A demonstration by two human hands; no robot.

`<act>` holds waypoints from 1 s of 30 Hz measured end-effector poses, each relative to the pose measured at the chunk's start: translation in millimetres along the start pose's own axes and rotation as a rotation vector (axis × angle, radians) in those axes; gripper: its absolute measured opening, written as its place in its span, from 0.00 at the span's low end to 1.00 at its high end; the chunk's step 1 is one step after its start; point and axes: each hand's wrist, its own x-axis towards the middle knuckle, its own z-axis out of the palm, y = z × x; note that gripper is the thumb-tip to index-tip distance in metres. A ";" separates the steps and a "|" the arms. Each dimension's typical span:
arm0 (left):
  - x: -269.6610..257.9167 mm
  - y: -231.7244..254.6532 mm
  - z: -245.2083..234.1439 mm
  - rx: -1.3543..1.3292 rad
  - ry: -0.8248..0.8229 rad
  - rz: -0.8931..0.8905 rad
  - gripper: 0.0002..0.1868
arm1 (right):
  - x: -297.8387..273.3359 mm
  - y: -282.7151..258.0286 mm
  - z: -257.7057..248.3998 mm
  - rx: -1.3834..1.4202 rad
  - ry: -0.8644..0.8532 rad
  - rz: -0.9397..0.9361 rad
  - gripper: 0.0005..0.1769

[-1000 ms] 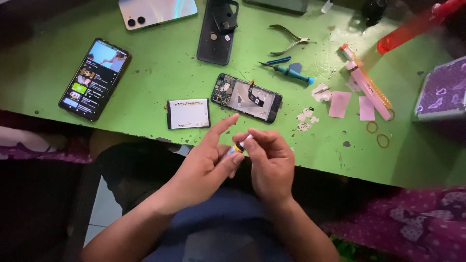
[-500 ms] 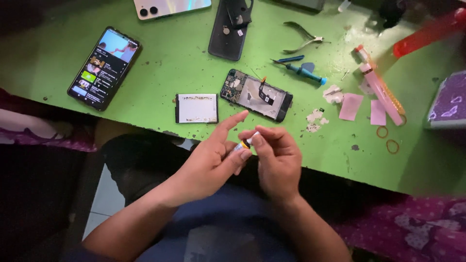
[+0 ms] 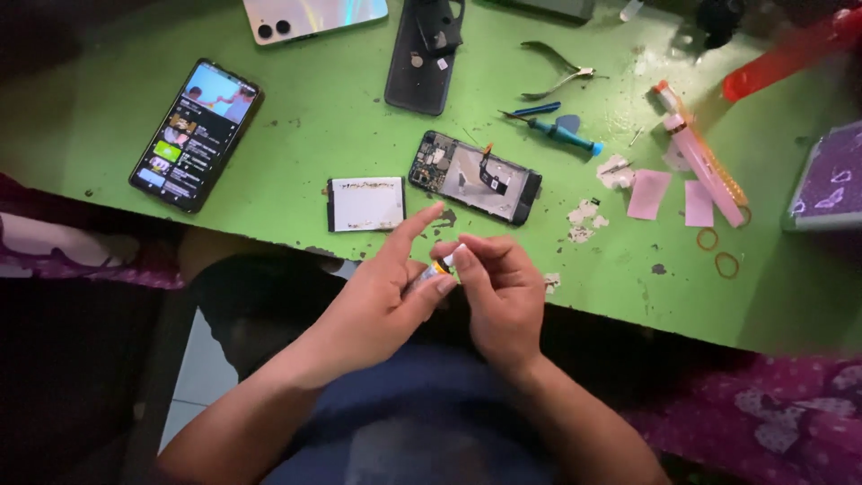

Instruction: The person applies adhesive from a tube onto a small white rectangular component and then onto the internal frame of a disassembled smartphone. They then place the component into the phone's battery compartment and press it down to secure it.

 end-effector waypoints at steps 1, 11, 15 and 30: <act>-0.3 -2.4 -0.2 0.000 -0.005 0.000 0.39 | 5.2 -0.8 -1.2 -0.001 0.005 0.000 0.06; -11.8 -34.3 -25.7 -0.056 0.190 0.153 0.24 | 129.0 -55.9 -19.4 -0.408 0.026 -0.475 0.05; -16.7 -41.2 -25.7 -0.188 0.155 0.287 0.18 | 169.5 -40.0 -17.3 -1.248 -0.176 -0.389 0.01; 5.2 -55.5 14.5 -1.314 0.011 0.173 0.11 | 0.1 -1.2 -2.4 -1.026 -0.419 -1.019 0.15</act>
